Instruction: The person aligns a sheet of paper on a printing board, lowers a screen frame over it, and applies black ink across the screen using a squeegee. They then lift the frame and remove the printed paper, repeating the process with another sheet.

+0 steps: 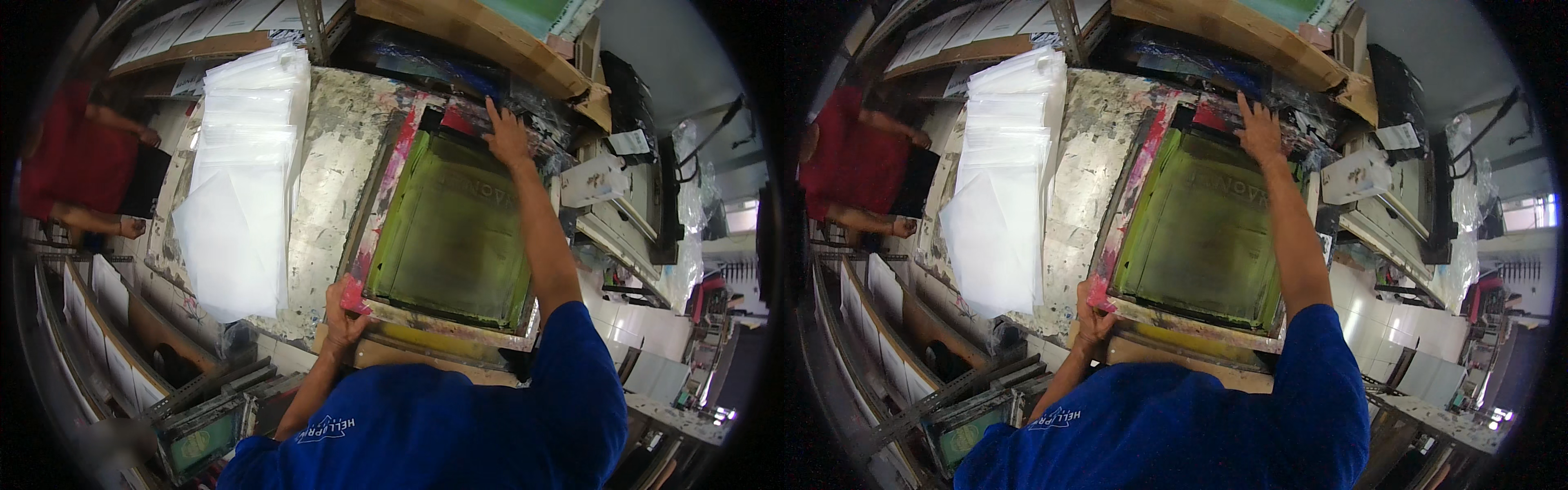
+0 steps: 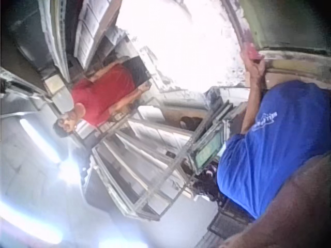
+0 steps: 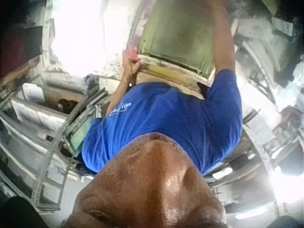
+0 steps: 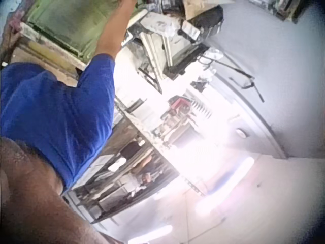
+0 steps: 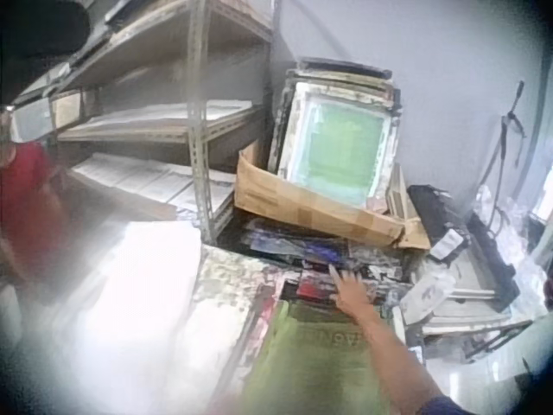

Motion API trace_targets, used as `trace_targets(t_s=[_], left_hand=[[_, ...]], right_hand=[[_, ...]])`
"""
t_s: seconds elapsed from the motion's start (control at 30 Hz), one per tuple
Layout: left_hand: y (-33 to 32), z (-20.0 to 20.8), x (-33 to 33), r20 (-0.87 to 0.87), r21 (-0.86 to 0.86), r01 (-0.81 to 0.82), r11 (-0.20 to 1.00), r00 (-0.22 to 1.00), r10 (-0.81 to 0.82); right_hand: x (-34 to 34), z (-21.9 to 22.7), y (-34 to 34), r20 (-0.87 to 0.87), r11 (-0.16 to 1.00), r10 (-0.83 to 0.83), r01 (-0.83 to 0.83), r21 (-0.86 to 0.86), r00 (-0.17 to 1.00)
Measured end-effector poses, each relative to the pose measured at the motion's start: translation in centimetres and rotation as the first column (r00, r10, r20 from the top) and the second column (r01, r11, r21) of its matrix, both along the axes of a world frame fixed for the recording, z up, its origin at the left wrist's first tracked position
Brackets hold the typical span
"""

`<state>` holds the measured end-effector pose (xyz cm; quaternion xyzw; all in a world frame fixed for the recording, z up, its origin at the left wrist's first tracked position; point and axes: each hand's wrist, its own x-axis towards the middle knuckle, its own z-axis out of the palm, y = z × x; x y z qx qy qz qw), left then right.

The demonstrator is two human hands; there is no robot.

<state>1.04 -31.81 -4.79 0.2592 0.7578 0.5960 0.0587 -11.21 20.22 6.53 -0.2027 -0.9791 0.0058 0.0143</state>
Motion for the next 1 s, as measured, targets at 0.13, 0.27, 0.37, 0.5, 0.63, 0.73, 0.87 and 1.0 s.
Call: trace_targets(t_s=[0.13,0.27,0.37,0.5,0.63,0.73,0.87,1.0], left_hand=[[0.1,0.8,0.2,-0.013,0.001,0.0,1.0,1.0,0.0],[0.2,1.0,-0.2,-0.055,-0.05,0.009,0.999,0.998,-0.011],[0.2,1.2,-0.3,-0.064,-0.053,0.0,0.999,0.998,-0.003],[0.4,1.7,0.1,-0.015,-0.04,-0.013,0.999,1.0,0.013],[0.7,1.5,0.0,-0.034,-0.03,-0.003,1.0,0.999,0.002],[0.6,1.1,-0.1,-0.028,-0.032,-0.011,0.999,1.0,0.01],[0.5,1.6,-0.1,-0.035,-0.036,-0.03,0.999,0.999,0.029],[0.5,2.7,-0.2,-0.1,-0.072,-0.044,0.996,0.994,0.037]], right_hand=[[-0.4,0.1,1.5,-0.19,0.988,0.136,-0.148,-0.047,0.972],[0.7,-1.2,0.7,-0.239,0.984,0.179,-0.179,0.022,0.954],[2.4,-1.3,-0.9,-0.321,0.973,0.223,-0.23,0.019,0.92],[5.1,-2.2,-5.0,-0.421,0.966,0.256,-0.244,0.084,0.87],[2.7,-2.5,-2.5,-0.477,0.971,0.238,-0.194,0.14,0.846],[2.1,-2.4,-1.6,-0.435,0.968,0.25,-0.223,0.112,0.865],[4.5,-1.9,-4.8,-0.408,0.978,0.207,-0.188,0.086,0.889],[4.2,-1.5,-5.4,-0.385,0.98,0.192,-0.198,0.023,0.903]])
